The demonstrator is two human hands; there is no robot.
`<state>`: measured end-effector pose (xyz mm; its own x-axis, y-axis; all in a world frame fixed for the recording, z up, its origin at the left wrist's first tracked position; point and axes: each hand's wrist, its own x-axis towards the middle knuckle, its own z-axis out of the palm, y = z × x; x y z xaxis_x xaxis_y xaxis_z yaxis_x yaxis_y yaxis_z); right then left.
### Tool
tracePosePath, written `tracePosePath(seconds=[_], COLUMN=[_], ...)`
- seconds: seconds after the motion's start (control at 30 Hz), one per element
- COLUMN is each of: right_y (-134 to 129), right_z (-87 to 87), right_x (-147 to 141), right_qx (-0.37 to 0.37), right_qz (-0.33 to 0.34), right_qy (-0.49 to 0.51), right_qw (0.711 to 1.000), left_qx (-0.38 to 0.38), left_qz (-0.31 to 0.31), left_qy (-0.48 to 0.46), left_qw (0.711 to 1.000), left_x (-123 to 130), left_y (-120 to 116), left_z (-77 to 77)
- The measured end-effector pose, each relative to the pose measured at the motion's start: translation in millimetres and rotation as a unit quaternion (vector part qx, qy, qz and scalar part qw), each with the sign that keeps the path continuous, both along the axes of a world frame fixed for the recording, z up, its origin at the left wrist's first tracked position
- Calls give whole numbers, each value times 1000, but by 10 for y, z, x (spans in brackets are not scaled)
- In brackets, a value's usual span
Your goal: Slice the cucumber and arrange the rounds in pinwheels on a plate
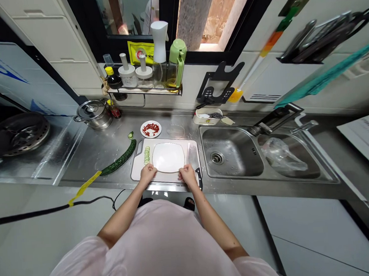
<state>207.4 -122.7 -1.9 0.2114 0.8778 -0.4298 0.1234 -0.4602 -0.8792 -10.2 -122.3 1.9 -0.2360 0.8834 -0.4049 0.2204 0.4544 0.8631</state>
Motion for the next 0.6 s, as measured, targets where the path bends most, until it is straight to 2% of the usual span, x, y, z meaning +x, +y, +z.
tracePosePath(seconds=[0.3,0.6], right_y=[-23,-22], right_z=[7,71], right_x=[32,28], right_qx=[-63,-74], right_qz=[41,52], right_qy=[-64,-86], right_qw=[995,992], left_qx=[5,3], left_qz=[-62,-82], left_qy=[130,165], left_qw=[990,983], left_x=[-55,-41], left_y=[-6,7], left_z=[-61,-49])
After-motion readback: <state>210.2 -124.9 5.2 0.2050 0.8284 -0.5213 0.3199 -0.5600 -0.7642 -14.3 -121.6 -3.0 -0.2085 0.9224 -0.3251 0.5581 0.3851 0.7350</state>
